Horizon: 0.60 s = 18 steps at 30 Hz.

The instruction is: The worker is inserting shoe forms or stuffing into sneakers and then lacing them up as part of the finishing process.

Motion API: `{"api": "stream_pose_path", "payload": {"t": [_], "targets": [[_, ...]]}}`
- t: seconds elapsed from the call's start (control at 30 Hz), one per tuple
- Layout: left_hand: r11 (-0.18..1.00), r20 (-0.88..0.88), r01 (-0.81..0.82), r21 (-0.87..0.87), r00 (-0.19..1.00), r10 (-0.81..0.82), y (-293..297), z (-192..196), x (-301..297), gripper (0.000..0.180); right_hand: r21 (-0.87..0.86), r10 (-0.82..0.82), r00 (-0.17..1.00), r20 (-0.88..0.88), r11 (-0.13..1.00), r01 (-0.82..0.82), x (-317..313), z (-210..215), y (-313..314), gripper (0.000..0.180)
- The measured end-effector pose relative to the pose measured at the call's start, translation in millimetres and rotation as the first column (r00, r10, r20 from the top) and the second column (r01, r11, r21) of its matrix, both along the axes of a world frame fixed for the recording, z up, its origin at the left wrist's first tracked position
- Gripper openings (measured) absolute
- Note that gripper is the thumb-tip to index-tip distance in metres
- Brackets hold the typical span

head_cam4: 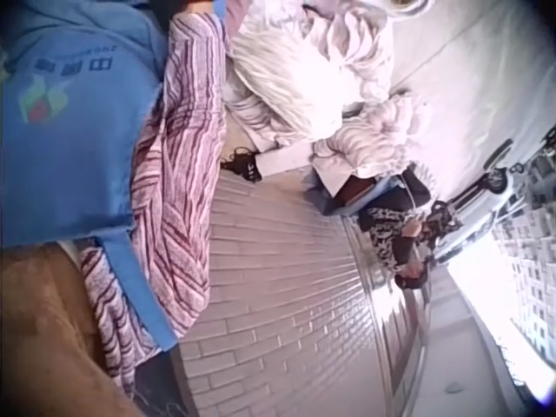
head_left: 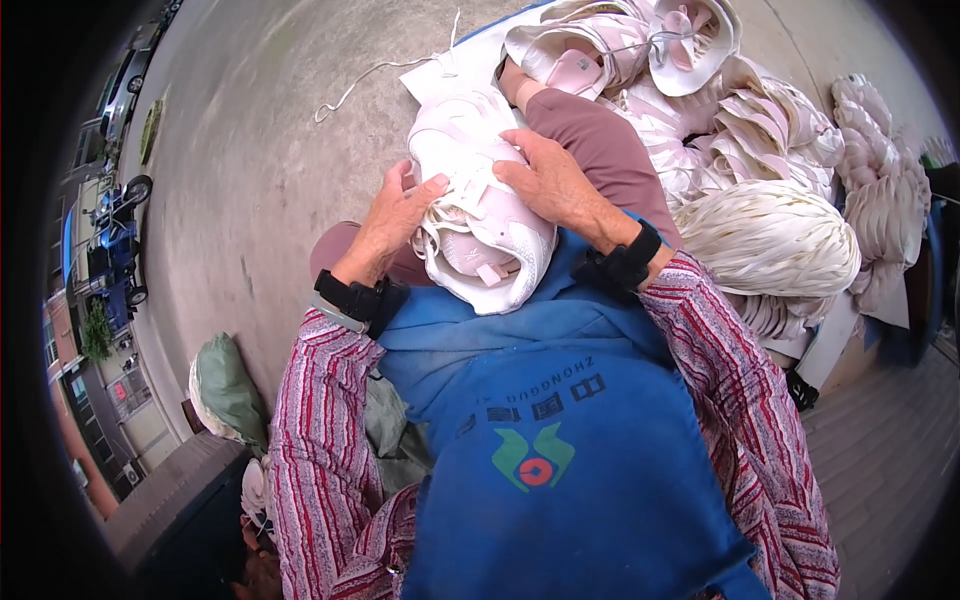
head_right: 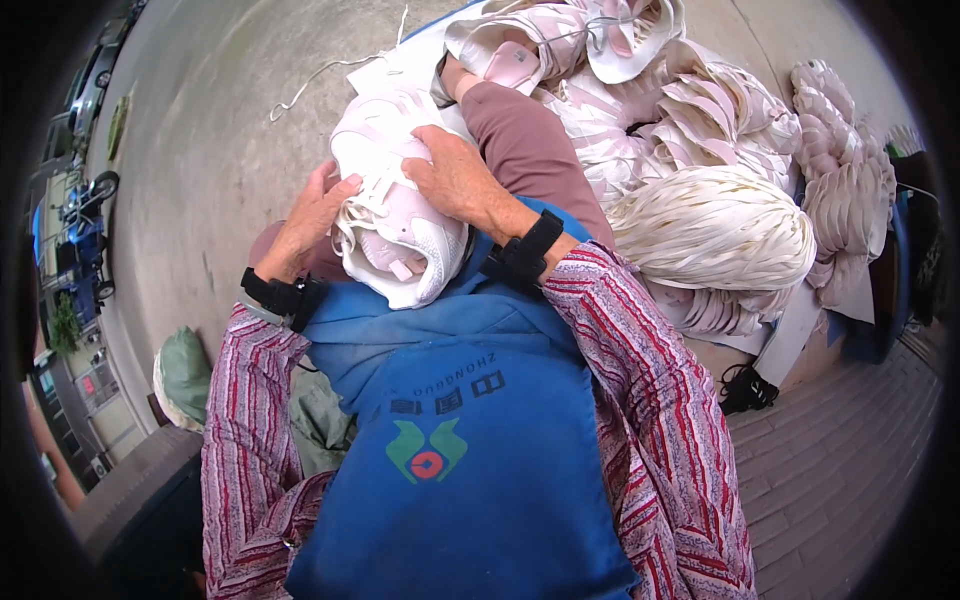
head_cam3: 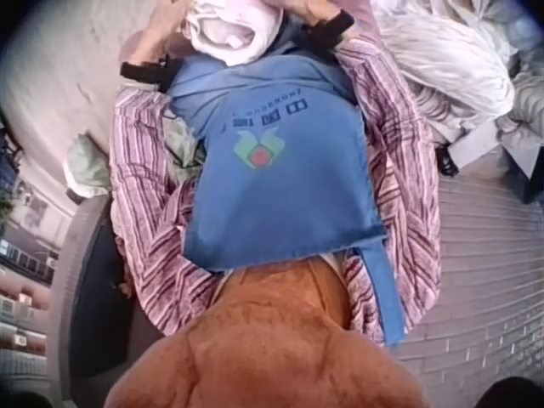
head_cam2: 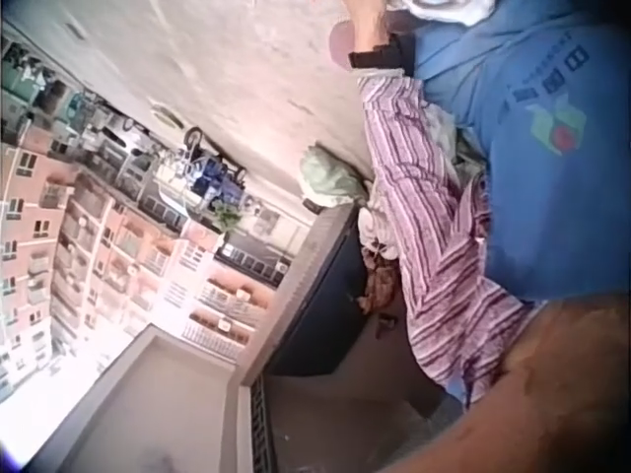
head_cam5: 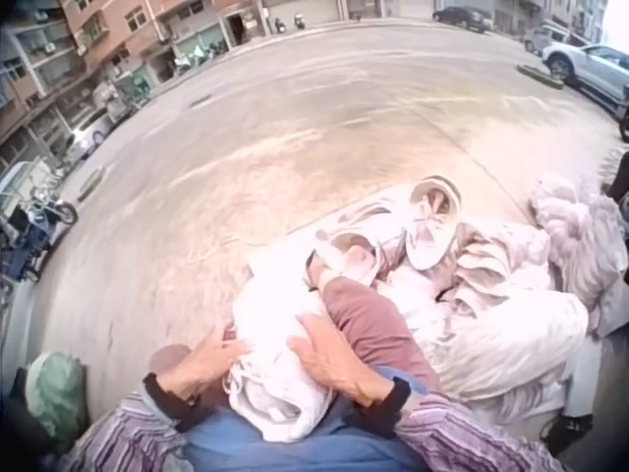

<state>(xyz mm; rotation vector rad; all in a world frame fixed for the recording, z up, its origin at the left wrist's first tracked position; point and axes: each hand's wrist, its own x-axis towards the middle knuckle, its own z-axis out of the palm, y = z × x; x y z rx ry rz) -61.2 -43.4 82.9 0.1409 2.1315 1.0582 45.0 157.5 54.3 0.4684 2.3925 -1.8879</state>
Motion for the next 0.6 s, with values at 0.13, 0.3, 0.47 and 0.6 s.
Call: {"api": "stream_pose_path", "payload": {"t": [0.13,0.3,0.47,0.6], "targets": [[0.997,0.072,0.004,0.071,0.997,-0.009,-9,-21,9,0.1,0.186,-0.062,0.981,-0.186,0.978,0.097,19,-16,-6,0.054],[0.982,0.335,-0.147,0.118,0.937,0.1,-7,-19,13,0.089,0.016,0.018,0.991,0.135,1.0,-0.02,34,-12,-3,0.068],[0.893,0.559,-0.32,0.318,0.824,0.096,-9,-5,21,0.071,0.131,0.012,0.995,-0.101,0.991,0.002,53,24,-23,0.063],[0.811,0.661,-0.428,0.4,0.747,0.068,-24,15,20,0.074,-0.049,0.058,0.955,-0.29,0.996,-0.075,60,57,-56,0.055]]}}
